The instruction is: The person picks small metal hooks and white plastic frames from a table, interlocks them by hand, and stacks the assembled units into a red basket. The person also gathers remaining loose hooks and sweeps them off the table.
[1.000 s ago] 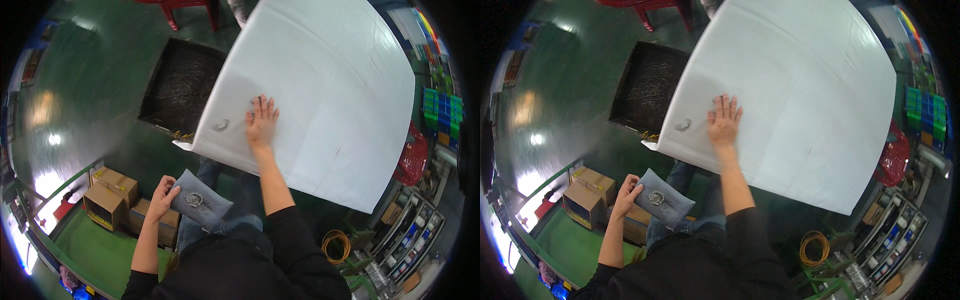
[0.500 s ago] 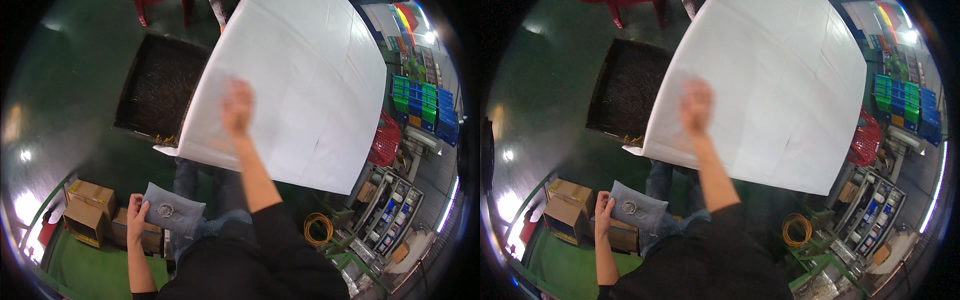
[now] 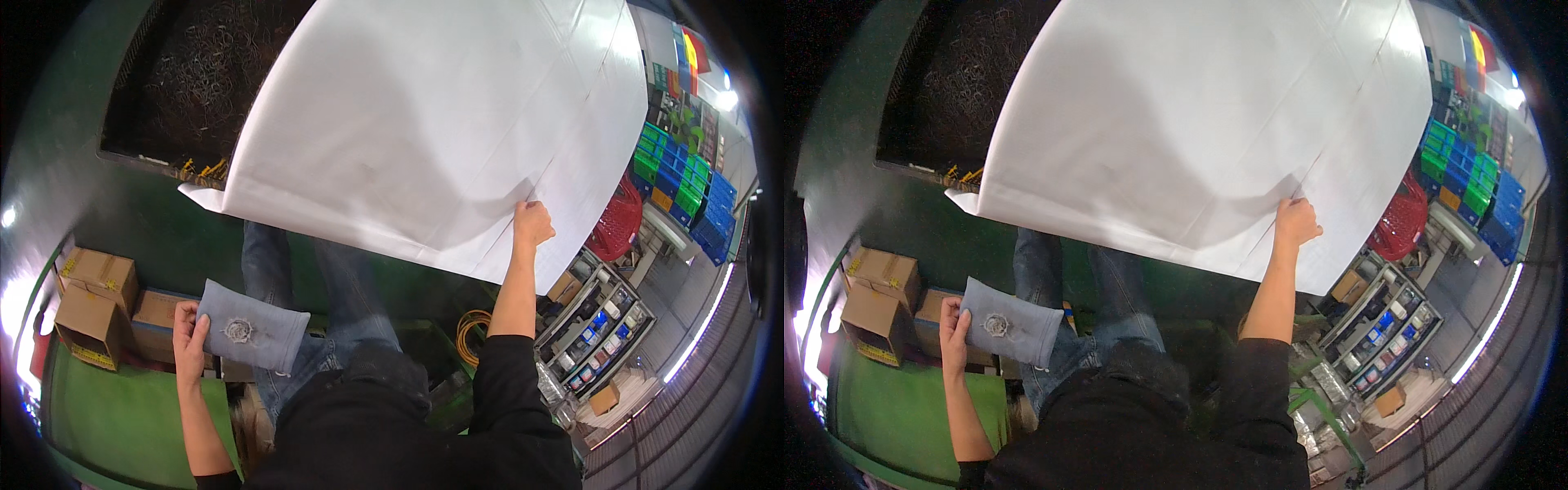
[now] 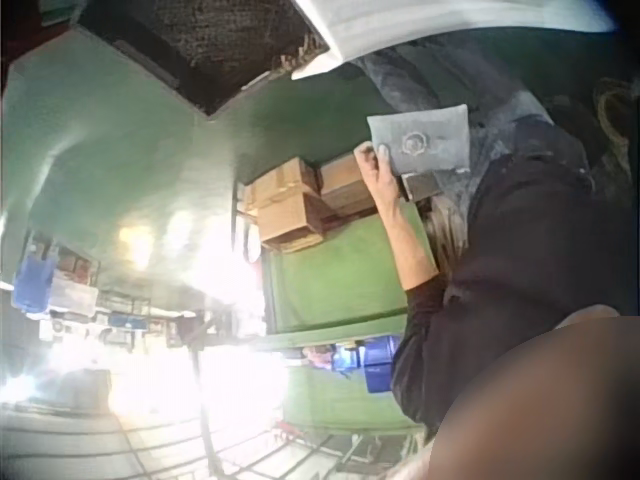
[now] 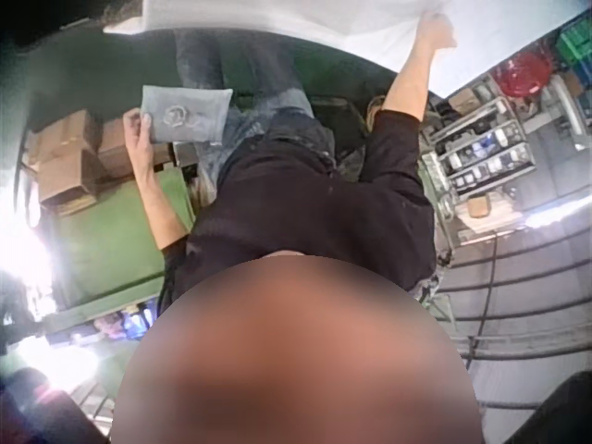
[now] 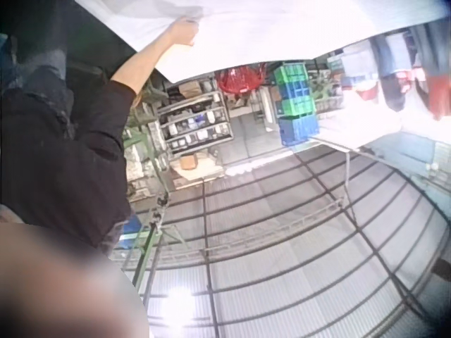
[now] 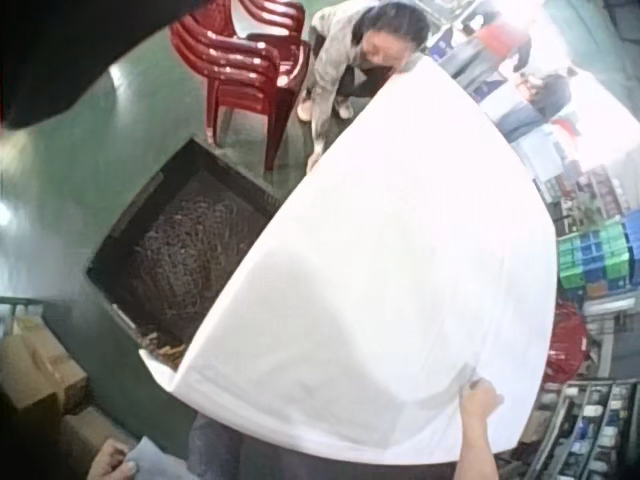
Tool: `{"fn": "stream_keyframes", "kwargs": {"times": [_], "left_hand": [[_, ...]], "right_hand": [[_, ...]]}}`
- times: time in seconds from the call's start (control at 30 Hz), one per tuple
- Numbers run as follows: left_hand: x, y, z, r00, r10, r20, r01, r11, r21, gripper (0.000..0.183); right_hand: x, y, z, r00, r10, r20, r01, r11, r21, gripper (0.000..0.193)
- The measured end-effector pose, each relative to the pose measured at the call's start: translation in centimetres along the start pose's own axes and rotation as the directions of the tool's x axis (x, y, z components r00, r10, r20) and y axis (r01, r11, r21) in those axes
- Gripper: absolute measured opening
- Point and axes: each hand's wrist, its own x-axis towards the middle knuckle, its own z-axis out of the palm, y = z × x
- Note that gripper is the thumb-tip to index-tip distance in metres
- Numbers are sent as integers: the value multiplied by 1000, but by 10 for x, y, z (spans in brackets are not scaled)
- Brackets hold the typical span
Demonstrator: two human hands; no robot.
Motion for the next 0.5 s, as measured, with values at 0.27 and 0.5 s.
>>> {"fn": "stream_keyframes", "kwargs": {"times": [0.27, 0.5], "left_hand": [[1, -26, 21, 997, -79, 11, 80, 995, -62, 16], [-2, -10, 35, 1000, 13, 3, -13, 1000, -25, 17]], "right_hand": [[11, 41, 6, 994, 92, 53, -105, 914, 391, 34], [9, 48, 23, 999, -45, 18, 22, 751, 660, 37]]}}
